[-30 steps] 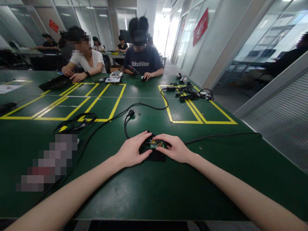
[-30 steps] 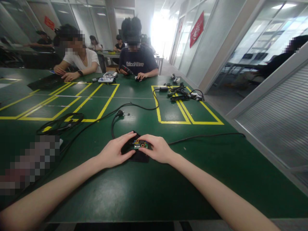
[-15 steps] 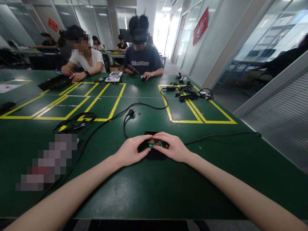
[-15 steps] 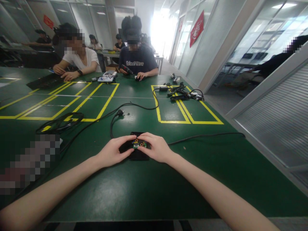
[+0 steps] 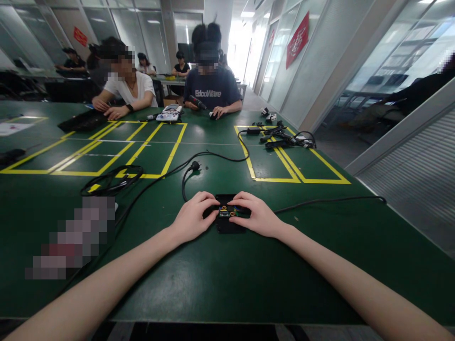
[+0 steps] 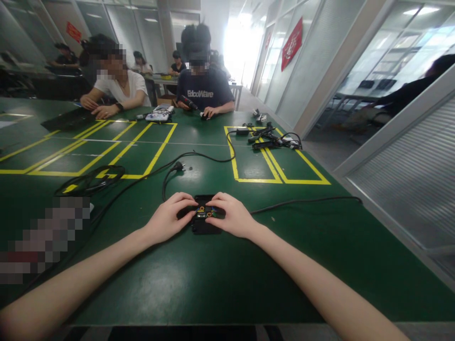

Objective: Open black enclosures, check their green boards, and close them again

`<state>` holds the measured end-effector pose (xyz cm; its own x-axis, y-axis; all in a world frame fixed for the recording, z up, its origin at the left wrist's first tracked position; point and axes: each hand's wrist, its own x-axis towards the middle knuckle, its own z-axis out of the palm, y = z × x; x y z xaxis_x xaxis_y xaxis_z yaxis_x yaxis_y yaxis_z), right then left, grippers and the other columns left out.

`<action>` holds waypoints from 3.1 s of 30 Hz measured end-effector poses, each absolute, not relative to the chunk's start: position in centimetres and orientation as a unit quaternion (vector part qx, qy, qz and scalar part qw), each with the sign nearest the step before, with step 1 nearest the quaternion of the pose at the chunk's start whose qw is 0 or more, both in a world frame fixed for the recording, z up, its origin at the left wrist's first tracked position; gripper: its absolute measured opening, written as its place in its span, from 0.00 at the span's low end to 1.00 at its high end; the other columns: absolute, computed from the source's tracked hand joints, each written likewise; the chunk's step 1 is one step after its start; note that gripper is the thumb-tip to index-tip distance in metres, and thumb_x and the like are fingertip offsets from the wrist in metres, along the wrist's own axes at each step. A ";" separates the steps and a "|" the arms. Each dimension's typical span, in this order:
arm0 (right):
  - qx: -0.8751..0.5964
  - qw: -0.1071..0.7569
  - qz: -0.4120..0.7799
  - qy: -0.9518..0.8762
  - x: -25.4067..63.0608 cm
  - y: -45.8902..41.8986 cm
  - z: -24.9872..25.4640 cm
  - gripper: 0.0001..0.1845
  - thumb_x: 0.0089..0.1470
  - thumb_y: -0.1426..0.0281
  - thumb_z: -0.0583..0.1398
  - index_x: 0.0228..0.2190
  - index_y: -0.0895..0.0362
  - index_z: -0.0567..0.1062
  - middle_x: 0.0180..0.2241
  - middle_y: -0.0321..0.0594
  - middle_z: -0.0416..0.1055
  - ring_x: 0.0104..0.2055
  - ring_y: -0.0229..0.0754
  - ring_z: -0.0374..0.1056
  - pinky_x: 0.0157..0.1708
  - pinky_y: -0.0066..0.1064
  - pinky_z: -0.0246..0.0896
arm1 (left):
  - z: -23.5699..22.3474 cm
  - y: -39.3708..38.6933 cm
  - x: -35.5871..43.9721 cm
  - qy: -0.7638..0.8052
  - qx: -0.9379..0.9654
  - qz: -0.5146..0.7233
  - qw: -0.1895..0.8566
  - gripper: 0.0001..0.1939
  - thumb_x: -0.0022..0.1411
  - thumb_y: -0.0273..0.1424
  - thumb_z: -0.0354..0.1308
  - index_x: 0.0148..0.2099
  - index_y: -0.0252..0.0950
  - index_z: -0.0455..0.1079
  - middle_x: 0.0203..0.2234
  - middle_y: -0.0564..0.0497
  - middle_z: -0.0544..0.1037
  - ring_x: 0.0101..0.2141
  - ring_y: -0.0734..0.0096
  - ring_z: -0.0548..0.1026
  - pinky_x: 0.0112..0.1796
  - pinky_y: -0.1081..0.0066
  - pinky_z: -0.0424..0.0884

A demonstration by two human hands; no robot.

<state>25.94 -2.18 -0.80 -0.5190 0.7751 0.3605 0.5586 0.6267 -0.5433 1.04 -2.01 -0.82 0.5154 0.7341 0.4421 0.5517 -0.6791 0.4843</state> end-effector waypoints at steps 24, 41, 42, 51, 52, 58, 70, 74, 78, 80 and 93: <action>-0.388 0.311 0.175 -0.850 28.0 -1.6 -0.1 0.10 0.61 0.67 0.62 0.45 0.54 0.75 0.45 0.44 0.72 0.32 0.40 0.67 0.35 0.35 0.69 | -1.0 -1.2 0.6 0.408 0.862 0.281 0.107 0.12 0.73 0.32 0.56 0.55 0.39 0.73 0.37 0.49 0.77 0.41 0.62 0.76 0.43 0.63 0.75; -0.341 0.309 0.203 -0.864 28.8 -2.2 0.6 0.07 0.60 0.69 0.59 0.30 0.56 0.72 0.21 0.32 0.66 0.19 0.33 0.57 0.21 0.27 0.51 | 0.8 -2.3 0.4 0.320 0.859 0.343 0.203 0.05 0.65 0.31 0.59 0.40 0.35 0.75 0.33 0.48 0.78 0.36 0.65 0.76 0.40 0.66 0.74; -0.337 0.307 0.204 -0.866 28.8 -2.2 0.6 0.07 0.60 0.69 0.59 0.29 0.56 0.72 0.21 0.32 0.66 0.19 0.33 0.57 0.22 0.26 0.52 | 0.8 -2.3 0.3 0.313 0.867 0.328 0.207 0.07 0.64 0.34 0.61 0.42 0.35 0.75 0.33 0.48 0.78 0.36 0.65 0.76 0.40 0.66 0.74; -0.340 0.277 0.201 -0.876 28.5 -2.3 0.4 0.07 0.59 0.69 0.59 0.29 0.55 0.74 0.21 0.33 0.69 0.20 0.34 0.61 0.25 0.27 0.57 | 0.5 -2.3 0.4 0.347 0.890 0.233 0.179 0.19 0.57 0.40 0.71 0.48 0.39 0.76 0.40 0.50 0.78 0.38 0.64 0.78 0.38 0.68 0.74; -0.342 0.274 0.197 -0.877 28.5 -2.3 0.3 0.07 0.59 0.68 0.59 0.29 0.55 0.74 0.21 0.33 0.69 0.20 0.34 0.61 0.25 0.27 0.57 | 0.5 -2.3 0.5 0.354 0.888 0.234 0.178 0.17 0.58 0.39 0.71 0.47 0.39 0.76 0.39 0.51 0.78 0.38 0.64 0.78 0.38 0.69 0.74; -0.361 0.268 0.175 -0.876 28.4 -2.0 -0.2 0.08 0.59 0.68 0.60 0.29 0.55 0.74 0.21 0.33 0.69 0.20 0.34 0.61 0.25 0.26 0.55 | 0.4 -2.3 0.6 0.373 0.882 0.235 0.167 0.15 0.60 0.37 0.69 0.47 0.39 0.76 0.37 0.52 0.78 0.37 0.65 0.78 0.38 0.68 0.74; -0.352 0.290 0.137 -0.879 28.1 -1.6 -0.3 0.03 0.60 0.71 0.59 0.34 0.55 0.73 0.30 0.37 0.74 0.28 0.37 0.68 0.29 0.27 0.59 | 0.4 -2.1 0.5 0.386 0.856 0.300 0.166 0.06 0.62 0.28 0.60 0.42 0.38 0.74 0.35 0.51 0.79 0.37 0.65 0.77 0.39 0.67 0.73; -0.346 0.286 0.137 -0.883 28.1 -1.7 -0.3 0.03 0.61 0.72 0.58 0.35 0.54 0.73 0.31 0.37 0.74 0.29 0.38 0.69 0.30 0.28 0.61 | 0.5 -2.0 0.5 0.394 0.842 0.306 0.204 0.07 0.62 0.26 0.55 0.37 0.38 0.74 0.33 0.51 0.78 0.35 0.67 0.76 0.37 0.68 0.72; -0.342 0.271 0.119 -0.892 28.1 -1.6 -0.2 0.05 0.64 0.72 0.56 0.37 0.54 0.73 0.35 0.40 0.75 0.33 0.41 0.72 0.33 0.30 0.63 | 0.3 -1.7 0.5 0.412 0.827 0.315 0.217 0.06 0.63 0.26 0.56 0.39 0.37 0.75 0.32 0.51 0.78 0.34 0.67 0.76 0.36 0.68 0.72; -0.343 0.265 0.108 -0.895 28.0 -1.5 -0.2 0.05 0.64 0.72 0.56 0.38 0.54 0.72 0.36 0.41 0.75 0.35 0.41 0.73 0.34 0.30 0.63 | 0.2 -1.7 0.4 0.421 0.824 0.320 0.205 0.06 0.63 0.26 0.57 0.39 0.38 0.75 0.32 0.51 0.78 0.35 0.65 0.76 0.37 0.67 0.73; -0.320 0.184 0.051 -0.928 28.2 -1.5 0.8 0.04 0.62 0.72 0.59 0.39 0.55 0.74 0.40 0.43 0.76 0.35 0.42 0.72 0.32 0.30 0.61 | 0.2 -1.6 0.4 0.392 0.854 0.294 0.176 0.09 0.65 0.24 0.53 0.36 0.38 0.73 0.33 0.49 0.78 0.38 0.64 0.75 0.40 0.66 0.73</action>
<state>28.19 -1.54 0.82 -0.7270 0.6134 0.3085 0.5760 0.7894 -0.2123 0.40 -1.64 0.22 0.5201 0.7724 0.3644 0.5661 -0.6313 0.5301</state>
